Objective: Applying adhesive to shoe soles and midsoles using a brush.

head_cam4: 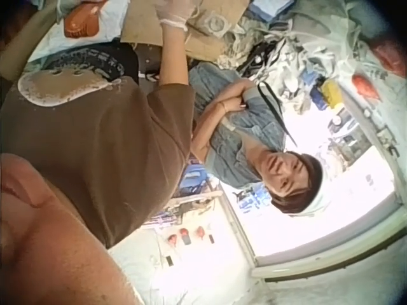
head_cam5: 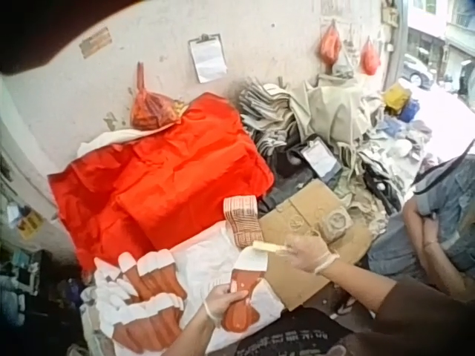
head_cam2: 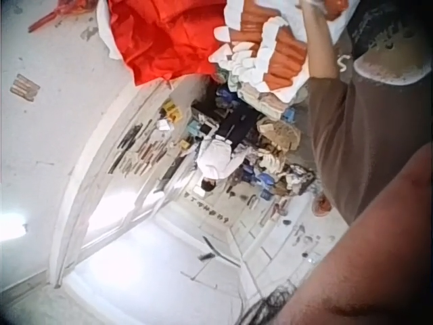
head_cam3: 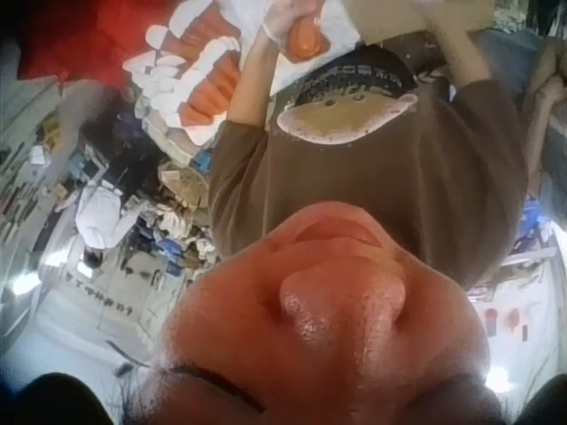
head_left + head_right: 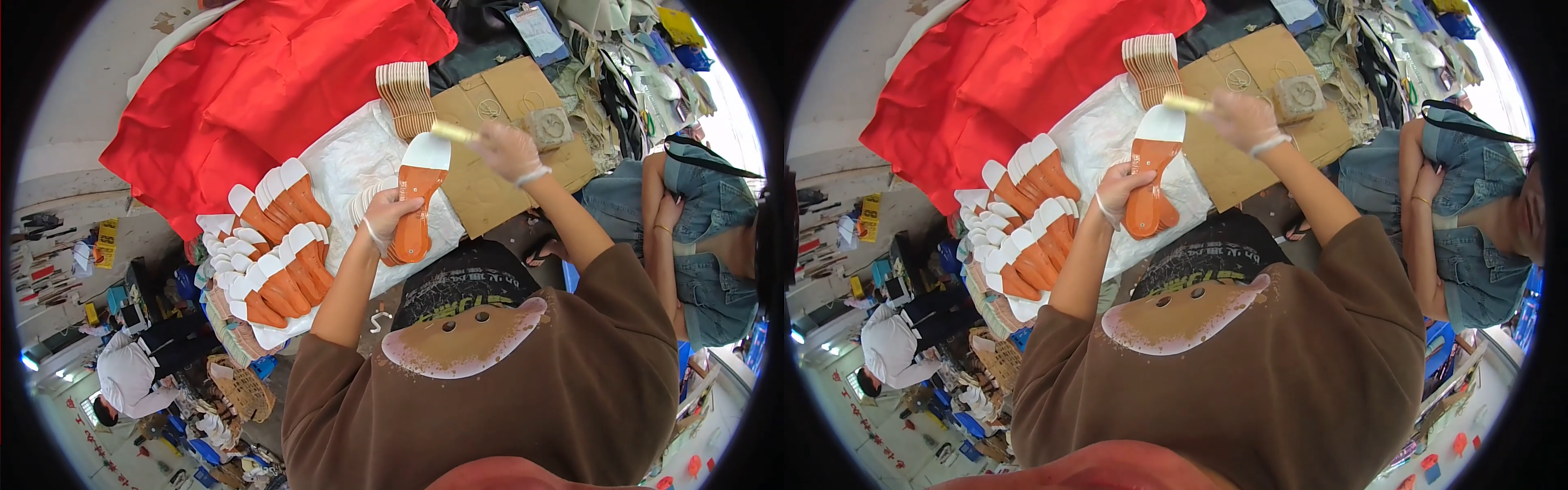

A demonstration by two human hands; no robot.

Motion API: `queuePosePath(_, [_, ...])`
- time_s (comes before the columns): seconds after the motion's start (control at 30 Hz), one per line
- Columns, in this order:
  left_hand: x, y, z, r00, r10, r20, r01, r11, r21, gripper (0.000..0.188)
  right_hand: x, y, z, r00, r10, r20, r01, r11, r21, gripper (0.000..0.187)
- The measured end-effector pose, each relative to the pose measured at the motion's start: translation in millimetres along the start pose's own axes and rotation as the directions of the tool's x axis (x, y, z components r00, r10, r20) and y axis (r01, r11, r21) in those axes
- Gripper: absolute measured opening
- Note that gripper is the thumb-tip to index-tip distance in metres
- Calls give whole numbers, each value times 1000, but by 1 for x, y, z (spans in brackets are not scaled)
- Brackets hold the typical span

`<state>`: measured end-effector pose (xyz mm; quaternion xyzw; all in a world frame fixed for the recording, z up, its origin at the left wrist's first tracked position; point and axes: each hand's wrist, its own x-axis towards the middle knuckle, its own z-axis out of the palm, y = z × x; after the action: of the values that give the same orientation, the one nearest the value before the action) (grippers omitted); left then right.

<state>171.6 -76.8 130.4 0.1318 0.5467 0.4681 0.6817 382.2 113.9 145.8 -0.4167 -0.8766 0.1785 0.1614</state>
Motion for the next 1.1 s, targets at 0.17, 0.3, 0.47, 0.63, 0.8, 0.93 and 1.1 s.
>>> queuePosePath(0.17, [1,9,-1,997,-7,75,9,999,-35,20,-7,13,-2,997,-9,71,9,1000,8,31])
queuePosePath(0.3, [4,2,-1,999,-1,45,5,998,-70,19,-26,7,-8,953,-261,152,231,954,193,30])
queuePosePath(0.47, [4,-7,-2,974,228,-5,-218,937,273,19,-3,48,8,992,107,-64,-108,994,-3,32])
queuePosePath(0.63, [-5,2,-10,471,808,354,-83,-359,930,10,-24,-27,-18,964,199,178,-263,826,498,30])
queuePosePath(0.8, [-9,10,-23,501,773,390,22,-462,887,13,-46,-80,-18,951,-35,307,-104,900,423,30])
queuePosePath(0.93, [-20,14,-35,404,804,436,26,-486,873,17,-55,-84,-6,956,-50,290,-35,960,279,30])
queuePosePath(1.1, [-37,12,-55,281,829,483,19,-508,861,29,-53,-54,-18,900,-13,436,-163,917,364,29])
